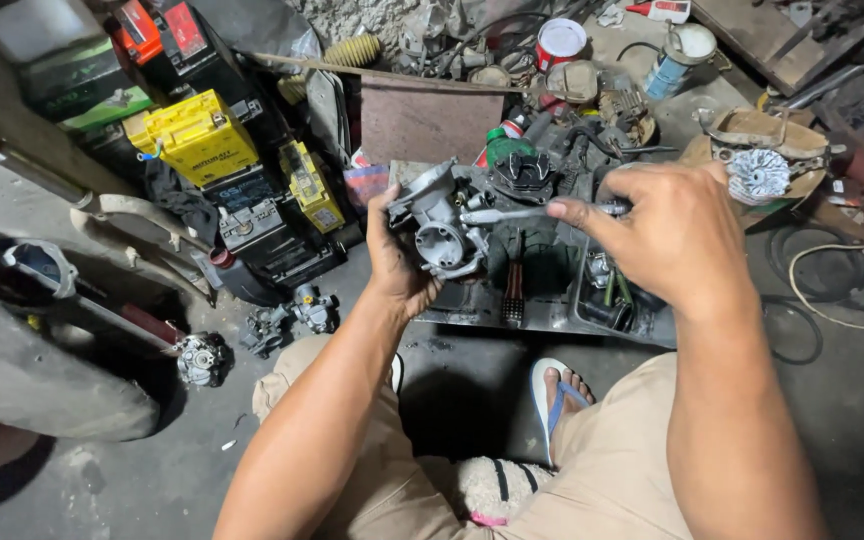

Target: Disassembling a motorcycle carburetor using a wrench to loosen bolts

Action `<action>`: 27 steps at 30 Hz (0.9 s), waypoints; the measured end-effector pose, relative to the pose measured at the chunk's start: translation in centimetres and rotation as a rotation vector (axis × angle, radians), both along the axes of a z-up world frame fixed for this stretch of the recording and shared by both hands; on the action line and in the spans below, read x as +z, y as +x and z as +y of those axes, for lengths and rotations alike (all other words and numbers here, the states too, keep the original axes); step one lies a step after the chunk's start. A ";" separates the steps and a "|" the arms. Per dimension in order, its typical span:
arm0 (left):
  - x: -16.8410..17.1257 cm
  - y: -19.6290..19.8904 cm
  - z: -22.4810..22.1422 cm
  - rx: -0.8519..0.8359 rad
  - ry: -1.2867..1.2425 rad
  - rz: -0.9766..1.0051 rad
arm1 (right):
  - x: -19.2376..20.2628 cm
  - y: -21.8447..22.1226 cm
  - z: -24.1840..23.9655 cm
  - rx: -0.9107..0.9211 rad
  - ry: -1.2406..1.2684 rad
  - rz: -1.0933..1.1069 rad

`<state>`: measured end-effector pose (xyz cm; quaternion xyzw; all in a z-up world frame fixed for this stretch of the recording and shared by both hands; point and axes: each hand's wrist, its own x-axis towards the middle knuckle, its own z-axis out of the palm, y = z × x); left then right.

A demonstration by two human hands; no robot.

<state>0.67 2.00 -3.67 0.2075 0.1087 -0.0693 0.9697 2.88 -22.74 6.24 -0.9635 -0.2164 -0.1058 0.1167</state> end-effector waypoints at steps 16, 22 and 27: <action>0.5 -0.6 0.3 -0.073 -0.095 -0.089 | -0.7 0.9 -0.5 -0.029 0.110 0.014; 0.1 -0.6 0.3 -0.037 -0.153 -0.066 | -0.7 0.7 0.7 -0.140 0.270 0.278; 0.1 -0.6 0.3 -0.102 -0.133 -0.139 | -0.6 0.3 1.4 -0.117 0.312 0.292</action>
